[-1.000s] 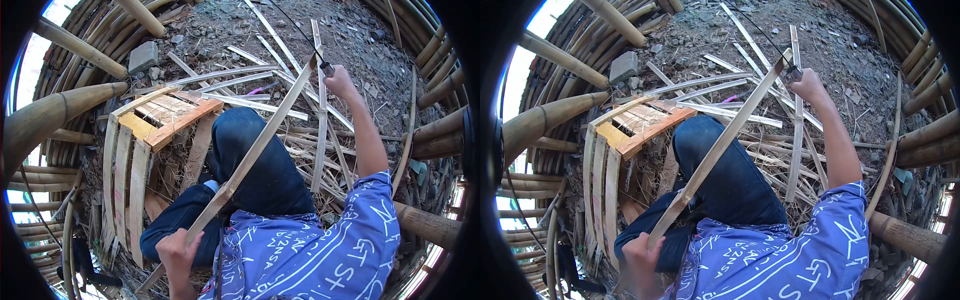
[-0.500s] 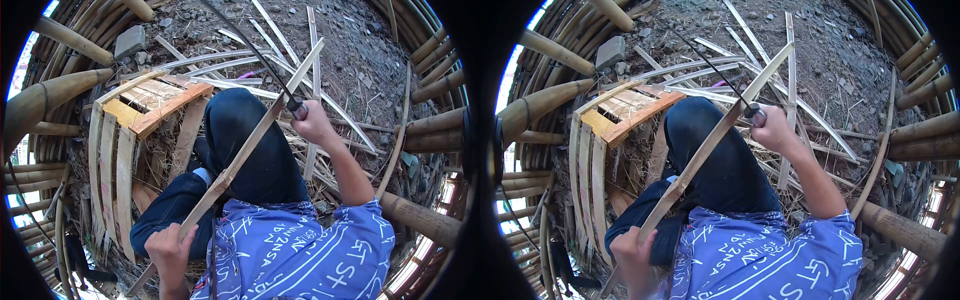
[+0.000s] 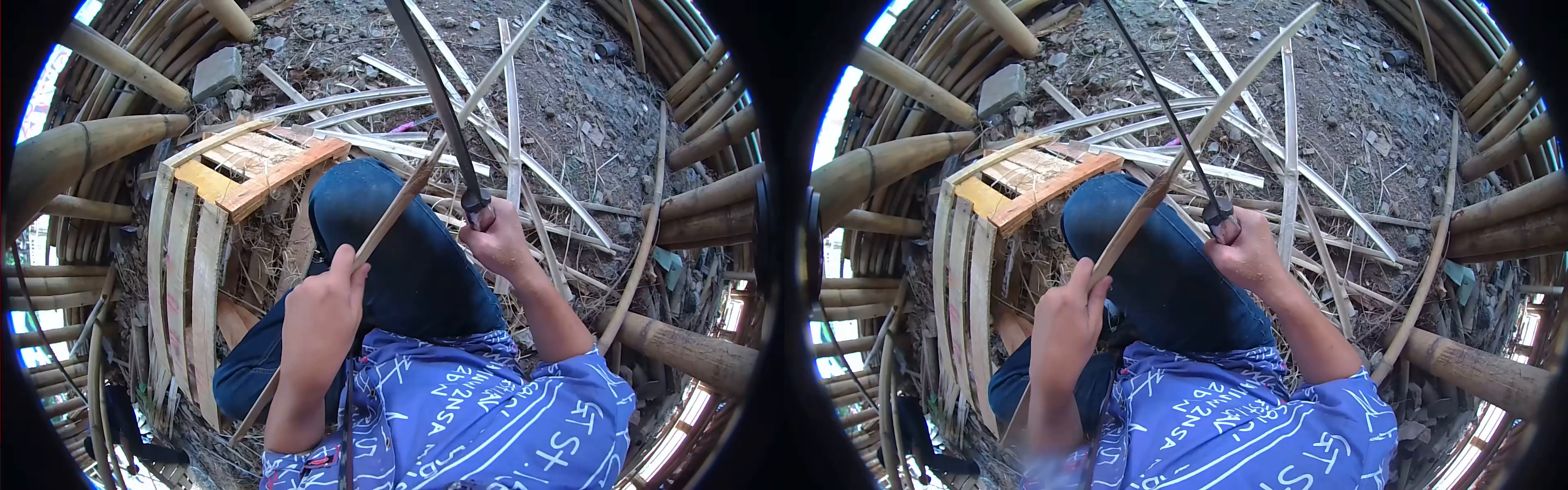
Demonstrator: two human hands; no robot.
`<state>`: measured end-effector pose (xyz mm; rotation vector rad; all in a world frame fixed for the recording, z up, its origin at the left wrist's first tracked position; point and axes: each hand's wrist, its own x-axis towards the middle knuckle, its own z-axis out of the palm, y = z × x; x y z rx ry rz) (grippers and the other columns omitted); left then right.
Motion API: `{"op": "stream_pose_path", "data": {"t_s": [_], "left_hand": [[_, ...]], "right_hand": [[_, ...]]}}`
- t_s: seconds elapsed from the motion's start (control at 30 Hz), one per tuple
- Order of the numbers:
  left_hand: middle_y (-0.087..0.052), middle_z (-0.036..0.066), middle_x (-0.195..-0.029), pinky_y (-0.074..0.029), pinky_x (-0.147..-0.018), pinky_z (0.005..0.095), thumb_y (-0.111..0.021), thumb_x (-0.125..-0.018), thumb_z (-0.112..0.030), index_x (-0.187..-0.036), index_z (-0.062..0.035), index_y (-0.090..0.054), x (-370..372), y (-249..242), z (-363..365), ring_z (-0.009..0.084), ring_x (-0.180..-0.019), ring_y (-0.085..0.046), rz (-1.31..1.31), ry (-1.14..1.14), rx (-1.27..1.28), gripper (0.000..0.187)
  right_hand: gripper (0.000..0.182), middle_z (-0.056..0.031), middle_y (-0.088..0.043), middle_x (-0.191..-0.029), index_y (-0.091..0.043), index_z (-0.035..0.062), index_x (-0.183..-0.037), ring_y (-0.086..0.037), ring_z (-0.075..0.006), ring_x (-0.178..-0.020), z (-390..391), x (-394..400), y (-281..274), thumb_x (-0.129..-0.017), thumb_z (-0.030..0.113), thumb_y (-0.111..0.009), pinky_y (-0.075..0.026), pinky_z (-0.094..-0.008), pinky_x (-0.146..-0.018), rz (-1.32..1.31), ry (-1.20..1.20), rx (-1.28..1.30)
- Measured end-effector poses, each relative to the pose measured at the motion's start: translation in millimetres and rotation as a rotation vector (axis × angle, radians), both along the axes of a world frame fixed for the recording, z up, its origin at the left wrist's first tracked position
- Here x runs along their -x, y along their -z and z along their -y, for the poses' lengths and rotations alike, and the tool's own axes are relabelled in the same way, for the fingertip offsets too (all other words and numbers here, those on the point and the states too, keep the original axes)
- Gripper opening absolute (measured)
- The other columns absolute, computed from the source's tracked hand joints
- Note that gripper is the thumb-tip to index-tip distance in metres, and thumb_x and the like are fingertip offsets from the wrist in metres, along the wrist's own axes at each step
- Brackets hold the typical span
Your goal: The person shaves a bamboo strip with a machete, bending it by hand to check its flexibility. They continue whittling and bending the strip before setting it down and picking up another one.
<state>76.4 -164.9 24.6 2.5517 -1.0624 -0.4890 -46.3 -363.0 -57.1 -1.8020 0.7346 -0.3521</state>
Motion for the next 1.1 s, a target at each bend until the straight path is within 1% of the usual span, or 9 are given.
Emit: {"op": "stream_pose_path", "data": {"t_s": [0.17, 0.23, 0.3, 0.37, 0.4, 0.77, 0.83, 0.9, 1.1], "left_hand": [[-0.056, 0.023, -0.063, -0.042, -0.054, 0.0499, -0.052, -0.093, -0.024, -0.085, -0.0021, -0.049, -5.8, -5.3, 15.9, 0.0421, -0.063, -0.057, 0.036, 0.079, -0.09, 0.023], [-0.056, 0.022, -0.063, -0.043, -0.056, 0.05, -0.052, -0.093, -0.024, -0.084, -0.0023, -0.05, -8.3, -7.6, 19.9, 0.0414, -0.064, -0.058, 0.032, 0.109, -0.099, 0.024], [-0.056, 0.022, -0.063, -0.043, -0.056, 0.0499, -0.052, -0.093, -0.025, -0.083, -0.0024, -0.05, -7.0, -9.2, 23.2, 0.0413, -0.064, -0.058, 0.025, 0.096, -0.113, 0.024], [-0.056, 0.022, -0.063, -0.044, -0.056, 0.0499, -0.052, -0.093, -0.025, -0.083, -0.0024, -0.05, -6.6, -9.7, 25.7, 0.0413, -0.063, -0.058, 0.015, 0.081, -0.13, 0.025], [-0.056, 0.022, -0.062, -0.044, -0.055, 0.0497, -0.053, -0.093, -0.025, -0.083, -0.0027, -0.05, -6.6, -9.5, 26.0, 0.0413, -0.063, -0.058, 0.042, 0.083, -0.137, 0.025], [-0.056, 0.022, -0.062, -0.045, -0.053, 0.0486, -0.053, -0.093, -0.026, -0.083, -0.0035, -0.048, -2.8, -3.2, 25.5, 0.0407, -0.063, -0.059, 0.005, 0.003, -0.127, 0.025], [-0.06, 0.013, -0.057, -0.051, -0.045, 0.0385, -0.052, -0.094, -0.028, -0.083, -0.0076, -0.048, -2.1, -0.6, 20.9, 0.0304, -0.055, -0.064, 0.155, 0.075, -0.133, 0.023], [-0.06, 0.013, -0.057, -0.051, -0.045, 0.0386, -0.053, -0.093, -0.027, -0.082, -0.0076, -0.048, -1.9, -4.0, 14.6, 0.0304, -0.054, -0.064, 0.148, 0.076, -0.13, 0.023], [-0.057, 0.017, -0.058, -0.046, -0.047, 0.0444, -0.053, -0.093, -0.027, -0.082, -0.0061, -0.047, 0.6, -10.4, 7.3, 0.036, -0.056, -0.06, 0.001, -0.009, -0.143, 0.025]], "right_hand": [[0.017, 0.0033, -0.037, -0.051, -0.04, 0.0041, -0.061, -0.032, -0.0065, -0.05, 8.6, -10.9, -9.3, -0.065, 0.001, -0.057, -0.025, -0.0287, -0.045, 0.012, -0.027, 0.076], [0.013, -0.004, -0.034, -0.05, -0.042, 0.0008, -0.06, -0.028, -0.0097, -0.053, 13.8, -19.1, -9.5, -0.065, 0.002, -0.054, -0.03, -0.0302, -0.046, -0.042, -0.018, 0.152], [0.012, -0.01, -0.043, -0.05, -0.046, -0.0011, -0.06, -0.039, -0.0155, -0.046, 23.7, -28.4, 1.0, -0.065, 0.004, -0.055, -0.036, -0.0338, -0.047, -0.057, -0.039, 0.204], [0.01, -0.0182, -0.054, -0.056, -0.053, -0.0019, -0.064, -0.056, -0.0312, -0.052, 27.1, -39.2, 14.0, -0.065, 0.007, -0.058, -0.045, -0.0389, -0.054, -0.085, -0.052, 0.382], [0.011, -0.0229, -0.059, -0.065, -0.058, -0.0014, -0.067, -0.06, -0.0407, -0.067, 28.6, -44.1, 17.1, -0.066, 0.009, -0.059, -0.049, -0.0426, -0.062, -0.165, -0.044, 0.353], [0.012, -0.0239, -0.06, -0.065, -0.06, -0.0018, -0.064, -0.062, -0.0408, -0.068, 39.5, -64.1, 28.7, -0.067, 0.01, -0.059, -0.052, -0.0438, -0.064, -0.165, -0.045, 0.497], [0.014, -0.0244, -0.061, -0.068, -0.061, -0.0015, -0.065, -0.063, -0.0412, -0.07, 45.4, -63.9, 31.4, -0.07, 0.011, -0.057, -0.052, -0.0443, -0.067, -0.236, 0.029, 0.468], [0.018, -0.0261, -0.062, -0.07, -0.062, -0.0024, -0.066, -0.064, -0.0401, -0.071, 71.6, -64.3, 40.0, -0.07, 0.014, -0.057, -0.052, -0.0436, -0.069, -0.419, 0.1, 0.42], [0.018, -0.0264, -0.062, -0.07, -0.064, -0.0031, -0.068, -0.064, -0.039, -0.072, 90.6, -72.0, 62.4, -0.069, 0.014, -0.059, -0.05, -0.0429, -0.067, -0.39, 0.063, 0.436]]}}
